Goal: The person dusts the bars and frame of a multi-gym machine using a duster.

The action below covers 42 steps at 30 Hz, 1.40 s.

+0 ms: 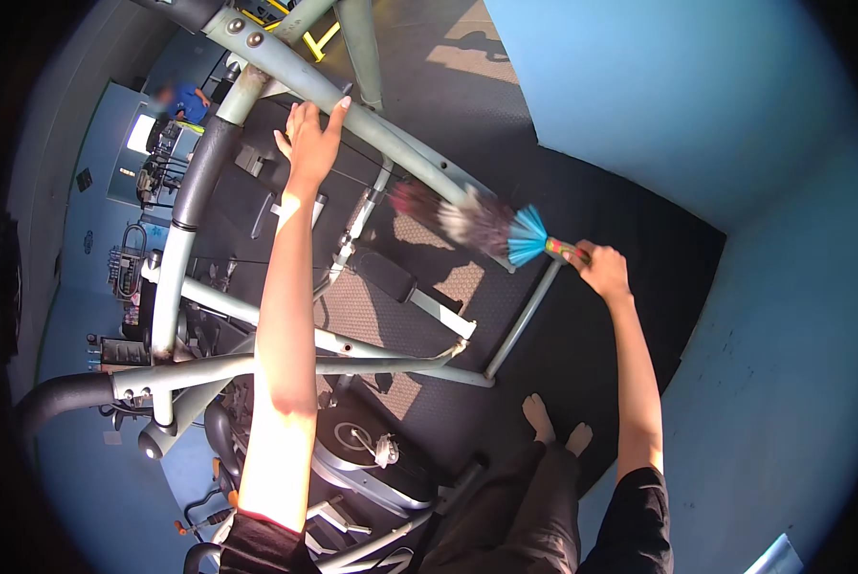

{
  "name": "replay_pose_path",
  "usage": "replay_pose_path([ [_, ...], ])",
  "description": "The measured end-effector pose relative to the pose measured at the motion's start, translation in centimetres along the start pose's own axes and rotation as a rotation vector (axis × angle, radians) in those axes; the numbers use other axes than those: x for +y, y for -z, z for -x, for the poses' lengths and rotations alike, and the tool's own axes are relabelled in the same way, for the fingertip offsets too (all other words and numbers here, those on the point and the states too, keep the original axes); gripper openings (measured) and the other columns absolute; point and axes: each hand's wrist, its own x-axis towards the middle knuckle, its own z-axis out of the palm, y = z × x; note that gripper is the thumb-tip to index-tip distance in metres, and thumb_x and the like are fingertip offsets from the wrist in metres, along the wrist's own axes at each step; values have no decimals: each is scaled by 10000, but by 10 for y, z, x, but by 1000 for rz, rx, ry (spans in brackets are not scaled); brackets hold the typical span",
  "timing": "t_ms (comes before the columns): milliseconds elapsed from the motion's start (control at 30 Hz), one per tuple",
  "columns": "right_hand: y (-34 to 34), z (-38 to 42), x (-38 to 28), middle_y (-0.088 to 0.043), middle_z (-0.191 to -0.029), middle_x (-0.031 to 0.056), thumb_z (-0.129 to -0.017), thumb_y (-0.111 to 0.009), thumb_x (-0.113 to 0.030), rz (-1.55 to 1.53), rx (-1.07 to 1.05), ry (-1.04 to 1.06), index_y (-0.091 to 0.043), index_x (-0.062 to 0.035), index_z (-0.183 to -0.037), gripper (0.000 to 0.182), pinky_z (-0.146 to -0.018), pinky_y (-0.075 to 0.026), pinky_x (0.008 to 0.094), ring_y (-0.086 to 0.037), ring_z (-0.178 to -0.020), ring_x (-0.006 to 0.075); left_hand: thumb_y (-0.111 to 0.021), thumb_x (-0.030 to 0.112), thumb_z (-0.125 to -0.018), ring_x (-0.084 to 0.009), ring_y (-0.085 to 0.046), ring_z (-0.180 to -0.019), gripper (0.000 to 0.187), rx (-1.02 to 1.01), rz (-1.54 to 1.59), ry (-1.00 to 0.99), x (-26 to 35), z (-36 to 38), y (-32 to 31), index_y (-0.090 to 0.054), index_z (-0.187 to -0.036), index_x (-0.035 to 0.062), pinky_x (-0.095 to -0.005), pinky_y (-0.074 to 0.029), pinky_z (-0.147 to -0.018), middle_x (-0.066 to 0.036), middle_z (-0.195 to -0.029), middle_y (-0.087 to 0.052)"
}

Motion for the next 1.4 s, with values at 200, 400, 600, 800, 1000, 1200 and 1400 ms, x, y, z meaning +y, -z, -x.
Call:
replay_pose_path([
  [200,-37,-2,7,-605,-642,119,-769,-565,-441,322,-36,32,-635,-115,-815,336,-577,-490,389,-611,-641,291,-425,535,-826,-295,-236,-1277,626,-38,9,43,4,1,0,-470,-1150,1,-575,-15,-1012,-179,-1273,-408],
  [400,56,10,-56,-618,-674,117,-772,-592,-384,-45,189,136,-630,-94,-884,313,-573,-475,365,-611,-630,280,-412,526,-836,-293,-276,-1256,616,-21,18,42,6,3,-1,-470,-1139,-7,-577,-23,-1011,-196,-1258,-418],
  [600,26,25,-31,-602,-649,132,-782,-593,-372,-236,118,13,-633,-93,-900,305,-566,-460,362,-604,-612,290,-404,521,-843,-281,-345,-1213,577,-49,51,56,10,3,3,-490,-1086,4,-581,-29,-1009,-175,-1216,-462],
  [800,-49,46,44,-628,-656,109,-758,-566,-473,234,-80,-139,-657,-111,-809,377,-606,-501,386,-624,-659,295,-401,499,-851,-284,-423,-1151,515,-61,104,42,8,3,3,-500,-1033,27,-581,-24,-1008,-157,-1086,-557],
  [1000,73,64,17,-627,-669,118,-741,-615,-417,383,58,-285,-662,-93,-763,327,-574,-503,381,-623,-652,291,-422,505,-836,-291,-481,-1090,500,-87,85,40,2,0,1,-511,-1025,51,-588,-20,-1000,-131,-1028,-579],
  [1200,171,52,-94,-591,-612,147,-784,-590,-400,45,403,-187,-649,-69,-887,351,-558,-472,359,-607,-610,295,-417,497,-847,-278,-491,-1084,483,-76,84,35,4,1,0,-500,-1058,71,-579,-22,-1001,-93,-1031,-584],
  [1400,114,43,-109,-492,-513,76,-797,-611,-346,-520,256,48,-638,-59,-895,305,-476,-388,287,-480,-465,109,-407,512,-848,-293,-469,-1103,509,-29,65,8,-3,-1,-9,-493,-1061,57,-577,-59,-994,-125,-1064,-561],
])
